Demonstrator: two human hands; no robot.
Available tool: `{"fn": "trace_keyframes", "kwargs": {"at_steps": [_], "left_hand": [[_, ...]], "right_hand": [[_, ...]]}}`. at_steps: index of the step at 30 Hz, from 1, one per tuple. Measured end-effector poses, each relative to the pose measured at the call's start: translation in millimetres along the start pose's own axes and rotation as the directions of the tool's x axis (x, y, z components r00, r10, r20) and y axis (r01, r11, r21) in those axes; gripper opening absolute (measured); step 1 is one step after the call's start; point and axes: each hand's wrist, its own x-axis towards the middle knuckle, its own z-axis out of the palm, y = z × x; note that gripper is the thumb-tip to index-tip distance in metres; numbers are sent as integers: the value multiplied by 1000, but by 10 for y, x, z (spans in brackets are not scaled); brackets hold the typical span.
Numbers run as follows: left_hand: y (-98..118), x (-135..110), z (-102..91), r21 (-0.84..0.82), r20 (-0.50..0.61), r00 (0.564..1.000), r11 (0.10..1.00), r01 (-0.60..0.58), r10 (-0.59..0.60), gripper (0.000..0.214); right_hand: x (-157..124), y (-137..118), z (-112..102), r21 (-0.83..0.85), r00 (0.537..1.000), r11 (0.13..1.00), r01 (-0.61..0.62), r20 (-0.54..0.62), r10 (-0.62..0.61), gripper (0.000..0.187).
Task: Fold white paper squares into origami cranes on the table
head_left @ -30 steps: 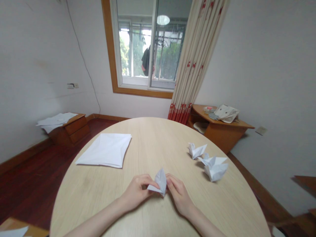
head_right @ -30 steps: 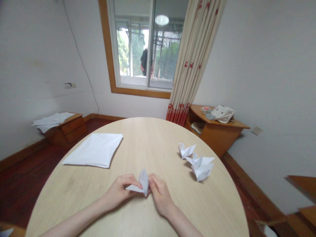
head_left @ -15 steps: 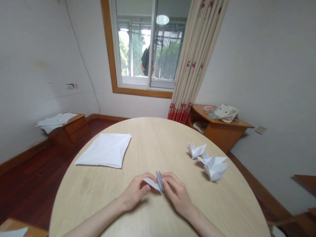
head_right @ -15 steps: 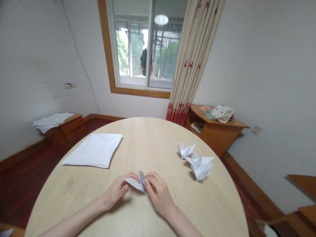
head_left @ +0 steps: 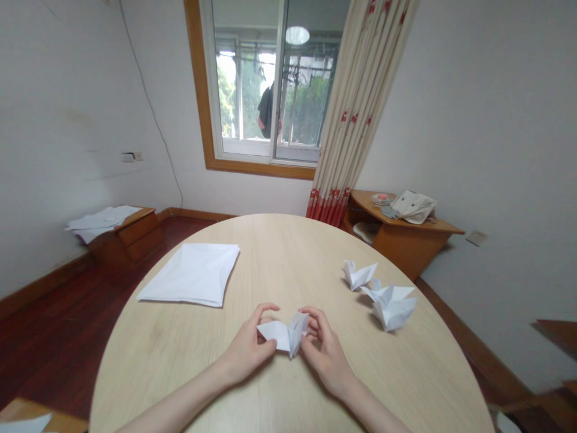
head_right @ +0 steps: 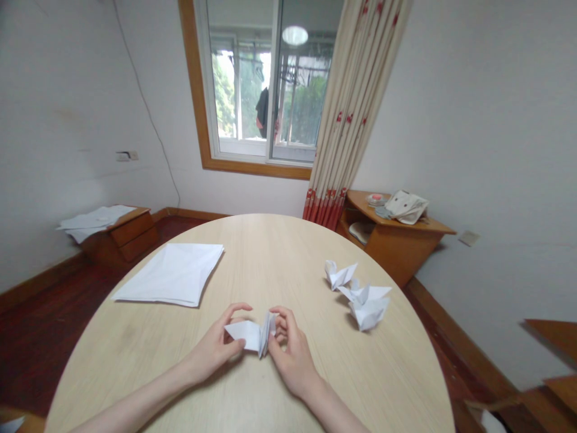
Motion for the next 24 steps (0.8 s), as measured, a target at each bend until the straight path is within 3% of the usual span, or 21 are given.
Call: {"fn": "trace_keyframes", "kwargs": {"at_steps": [4, 10, 17, 24], "left_hand": [[-83, 16, 1, -68, -30, 998, 996, 55, -57, 54], [-196, 30, -22, -167, -13, 995, 982, 91, -95, 53], [-145, 78, -71, -180, -85, 985, 974, 135, -152, 51], [-76, 108, -123, -150, -137, 978, 979, 138, -159, 48]], "right_hand": [[-5, -29, 11, 61, 998, 996, -61, 0, 61, 26], [-3, -72, 23, 82, 995, 992, -91, -23, 93, 46], [5, -77, 12, 91, 993, 992, -87, -67, 93, 52], [56, -71, -2, 230, 965, 957, -177, -149, 214, 52]]}}
